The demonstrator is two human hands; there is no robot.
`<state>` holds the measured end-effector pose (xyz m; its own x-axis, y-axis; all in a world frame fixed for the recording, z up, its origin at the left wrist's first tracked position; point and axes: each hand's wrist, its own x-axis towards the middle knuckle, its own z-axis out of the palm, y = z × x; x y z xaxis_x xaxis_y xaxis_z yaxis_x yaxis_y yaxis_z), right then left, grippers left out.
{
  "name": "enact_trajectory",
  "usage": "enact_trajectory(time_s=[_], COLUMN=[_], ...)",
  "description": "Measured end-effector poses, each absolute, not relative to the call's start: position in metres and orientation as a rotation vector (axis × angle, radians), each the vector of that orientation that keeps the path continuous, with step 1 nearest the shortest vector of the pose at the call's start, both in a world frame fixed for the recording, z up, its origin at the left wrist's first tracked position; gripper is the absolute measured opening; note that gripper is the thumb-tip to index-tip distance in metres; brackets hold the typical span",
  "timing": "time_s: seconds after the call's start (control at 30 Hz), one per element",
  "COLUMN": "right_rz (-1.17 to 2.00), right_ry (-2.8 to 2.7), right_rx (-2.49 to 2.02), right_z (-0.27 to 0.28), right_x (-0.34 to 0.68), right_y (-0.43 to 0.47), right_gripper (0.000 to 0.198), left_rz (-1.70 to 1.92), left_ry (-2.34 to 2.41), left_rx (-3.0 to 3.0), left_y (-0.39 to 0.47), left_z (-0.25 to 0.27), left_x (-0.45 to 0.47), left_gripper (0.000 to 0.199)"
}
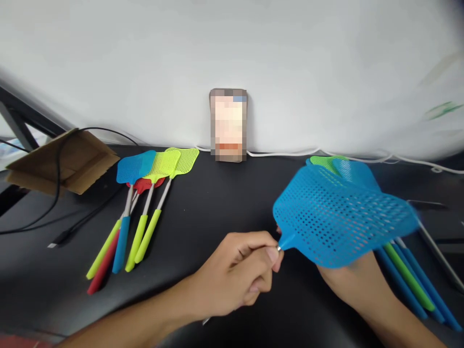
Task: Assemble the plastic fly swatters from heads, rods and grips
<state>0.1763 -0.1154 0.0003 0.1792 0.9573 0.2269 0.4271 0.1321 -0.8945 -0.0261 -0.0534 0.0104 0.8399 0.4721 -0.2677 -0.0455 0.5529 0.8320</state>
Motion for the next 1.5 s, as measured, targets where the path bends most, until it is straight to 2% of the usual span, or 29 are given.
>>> enact_trajectory(time_s=[0.03, 0.13, 0.17, 0.23, 0.27, 0.47, 0.53, 0.63, 0.73, 0.83, 1.0, 1.17, 1.4, 1.5], right_rz=[0.776, 1.201, 1.278, 1.288, 1.264, 1.010, 0.907, 0.852, 0.855, 0.755, 0.443, 0.153, 0.049, 0.040], right_ry=[-1.373, -1.202, -1.124, -0.970, -0.891, -0.612, -0.589, -0.685, -0.900, -1.084, -1.322, -1.560, -1.851, -1.924], right_rx=[-1.423, -1.225, -1.164, -1.108, -1.095, -0.994, -1.046, -1.202, -1.406, -1.616, -1.891, -1.903, -1.761, -1.775], right_z=[0.003, 0.011, 0.013, 0.014, 0.014, 0.025, 0.029, 0.025, 0.010, -0.004, -0.013, -0.010, -0.010, -0.013], right_x=[0.175, 0.168, 0.165, 0.162, 0.163, 0.206, 0.219, 0.216, 0.197, 0.185, 0.188, 0.187, 0.190, 0.191], right_y=[-0.118, -0.121, -0.120, -0.114, -0.110, -0.096, -0.093, -0.090, -0.086, -0.085, -0.086, -0.086, -0.087, -0.087], right_gripper=[0.016, 0.040, 0.038, 0.021, 0.016, 0.027, 0.028, 0.014, 0.031, 0.039, 0.057, 0.041, 0.028, 0.028], left_rz=[0.346, 0.405, 0.404, 0.373, 0.344, 0.160, 0.240, 0.505, 0.698, 0.816, 0.697, 0.546, 0.465, 0.402], left_ry=[0.520, 0.550, 0.550, 0.533, 0.515, 0.426, 0.492, 0.710, 0.885, 1.020, 1.183, 1.263, 1.336, 1.326], left_rx=[0.957, 0.992, 0.998, 0.982, 0.955, 0.815, 0.910, 1.169, 1.449, 1.794, 2.185, 2.398, 2.574, 2.656], left_y=[-0.052, -0.049, -0.048, -0.047, -0.048, -0.050, -0.046, -0.035, -0.019, -0.006, 0.004, 0.004, 0.002, 0.000], left_z=[0.010, 0.010, 0.011, 0.013, 0.014, 0.013, 0.012, 0.013, 0.015, 0.013, -0.001, -0.010, 0.000, 0.003], left_x=[-0.026, -0.025, -0.025, -0.026, -0.026, -0.028, -0.027, -0.026, -0.028, -0.031, -0.033, -0.032, -0.034, -0.035], left_gripper=[0.028, 0.028, 0.027, 0.027, 0.027, 0.028, 0.030, 0.027, 0.024, 0.023, 0.016, 0.009, 0.033, 0.033])
